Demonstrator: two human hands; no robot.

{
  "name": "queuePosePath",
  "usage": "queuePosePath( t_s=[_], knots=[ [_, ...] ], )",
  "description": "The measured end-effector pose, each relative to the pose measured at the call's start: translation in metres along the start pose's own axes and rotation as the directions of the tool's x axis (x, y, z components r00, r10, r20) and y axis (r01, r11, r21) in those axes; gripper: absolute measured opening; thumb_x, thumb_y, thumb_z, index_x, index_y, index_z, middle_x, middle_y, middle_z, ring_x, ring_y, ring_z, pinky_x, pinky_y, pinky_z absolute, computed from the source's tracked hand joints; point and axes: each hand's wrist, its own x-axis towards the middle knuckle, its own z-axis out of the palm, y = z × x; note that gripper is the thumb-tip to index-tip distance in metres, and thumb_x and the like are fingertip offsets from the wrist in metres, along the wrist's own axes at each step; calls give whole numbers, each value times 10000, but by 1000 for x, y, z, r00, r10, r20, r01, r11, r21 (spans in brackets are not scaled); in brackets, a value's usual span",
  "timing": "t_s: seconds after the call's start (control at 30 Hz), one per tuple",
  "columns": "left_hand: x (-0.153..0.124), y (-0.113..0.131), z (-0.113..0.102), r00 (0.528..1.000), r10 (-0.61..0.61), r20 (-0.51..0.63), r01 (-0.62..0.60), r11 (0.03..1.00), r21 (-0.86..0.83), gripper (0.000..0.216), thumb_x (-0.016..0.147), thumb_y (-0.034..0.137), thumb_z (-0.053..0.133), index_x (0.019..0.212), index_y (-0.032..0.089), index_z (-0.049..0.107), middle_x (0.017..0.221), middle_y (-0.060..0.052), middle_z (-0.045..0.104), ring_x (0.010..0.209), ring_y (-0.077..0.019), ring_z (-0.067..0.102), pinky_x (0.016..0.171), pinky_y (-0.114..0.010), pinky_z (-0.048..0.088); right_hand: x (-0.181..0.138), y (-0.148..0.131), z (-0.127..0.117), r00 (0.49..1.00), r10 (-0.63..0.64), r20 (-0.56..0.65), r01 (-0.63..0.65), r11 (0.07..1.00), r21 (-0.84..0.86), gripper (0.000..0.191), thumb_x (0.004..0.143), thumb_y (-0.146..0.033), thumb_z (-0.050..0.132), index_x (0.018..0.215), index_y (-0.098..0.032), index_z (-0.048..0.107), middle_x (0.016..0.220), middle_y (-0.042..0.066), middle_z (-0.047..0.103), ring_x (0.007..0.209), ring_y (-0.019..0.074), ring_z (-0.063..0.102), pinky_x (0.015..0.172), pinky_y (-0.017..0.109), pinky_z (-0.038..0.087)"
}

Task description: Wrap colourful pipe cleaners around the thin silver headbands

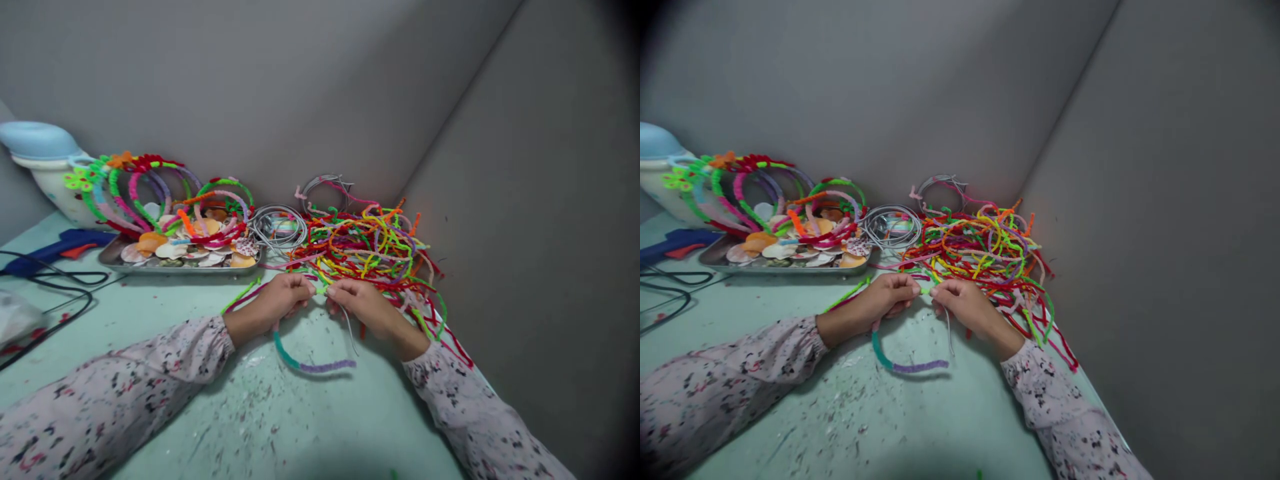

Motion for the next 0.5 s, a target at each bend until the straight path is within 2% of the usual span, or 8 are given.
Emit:
queuePosePath(
  t_s=[0.13,0.3,0.4,0.5],
  knots=[
    [-1,0,0,1000,11,-5,-11,1000,11,187,776,347,586,748,165,551,555,38,481,384,-44,317,378,-202,190,0,-3,6,998,55,3,-55,989,138,197,759,-340,635,765,-143,622,646,-1,601,552,110,520,531,235,394],
    [0,0,0,1000,-8,-6,8,1000,8,170,773,333,584,735,171,550,565,34,494,382,-44,319,377,-211,185,1,-1,11,999,27,-47,-18,983,181,141,723,-275,643,780,-148,619,631,-25,573,536,101,501,524,237,396],
    [1,-1,-1,1000,-21,0,21,1000,6,163,772,323,585,731,168,555,561,31,496,374,-42,312,376,-215,182,1,1,10,997,-18,-71,25,994,103,122,739,-257,628,797,-150,624,646,-23,580,548,102,509,538,235,402],
    [1,-1,0,999,-36,2,36,999,20,178,768,333,588,718,165,559,537,33,482,363,-44,301,365,-218,173,0,5,7,984,-150,-98,140,985,-101,95,779,-232,602,804,-153,651,698,1,621,623,120,550,592,240,416]
  ],
)
